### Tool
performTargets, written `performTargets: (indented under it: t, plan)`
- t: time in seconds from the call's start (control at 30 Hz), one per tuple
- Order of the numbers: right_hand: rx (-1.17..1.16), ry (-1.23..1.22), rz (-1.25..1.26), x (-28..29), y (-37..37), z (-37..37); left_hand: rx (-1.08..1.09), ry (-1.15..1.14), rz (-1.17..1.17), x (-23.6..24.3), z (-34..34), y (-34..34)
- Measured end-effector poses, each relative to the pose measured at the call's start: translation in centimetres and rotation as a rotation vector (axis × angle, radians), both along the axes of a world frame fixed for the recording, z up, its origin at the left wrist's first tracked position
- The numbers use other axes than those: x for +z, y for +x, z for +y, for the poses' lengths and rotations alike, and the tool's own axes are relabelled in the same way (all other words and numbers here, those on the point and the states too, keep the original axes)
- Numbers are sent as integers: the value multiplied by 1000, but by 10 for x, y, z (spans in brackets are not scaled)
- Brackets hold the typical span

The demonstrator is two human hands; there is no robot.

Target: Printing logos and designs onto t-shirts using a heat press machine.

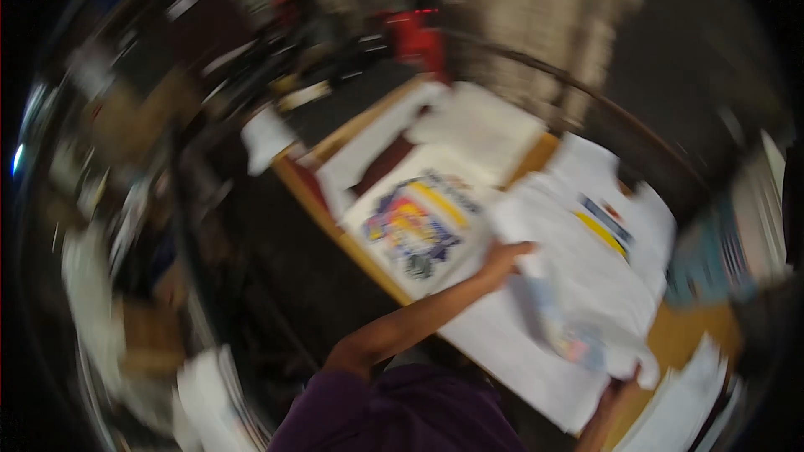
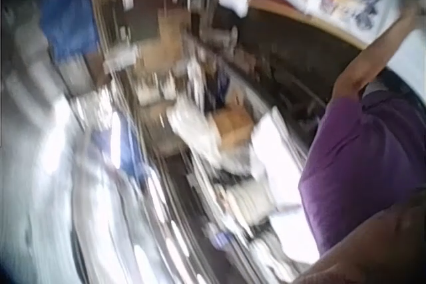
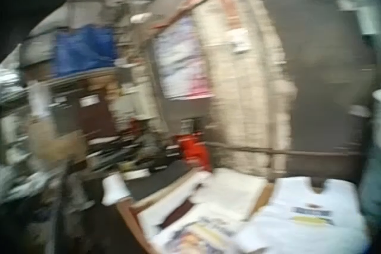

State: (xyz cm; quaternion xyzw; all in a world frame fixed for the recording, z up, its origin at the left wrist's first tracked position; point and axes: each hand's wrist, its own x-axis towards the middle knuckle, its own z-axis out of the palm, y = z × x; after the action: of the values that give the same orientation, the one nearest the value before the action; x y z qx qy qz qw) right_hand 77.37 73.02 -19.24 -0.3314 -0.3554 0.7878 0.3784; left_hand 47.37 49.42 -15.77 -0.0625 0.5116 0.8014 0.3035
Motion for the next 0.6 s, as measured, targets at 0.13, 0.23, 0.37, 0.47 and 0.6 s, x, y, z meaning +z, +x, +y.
performTargets:
  t: [0.13,0.23,0.37,0.47,0.6]
  plan:
    - [442,62,38,15,-130,8,-95,284,172,85,-26,-12]
    - [711,133,87,45,-193,-23,-14,316,288,142,-122,15]
    - [1048,217,153,81,-264,-86,390,330,361,163,-245,100]
    - [1272,303,273,120,-314,-166,702,229,443,171,-313,191]
    - [1544,371,455,170,-334,-311,981,-11,259,188,-364,331]
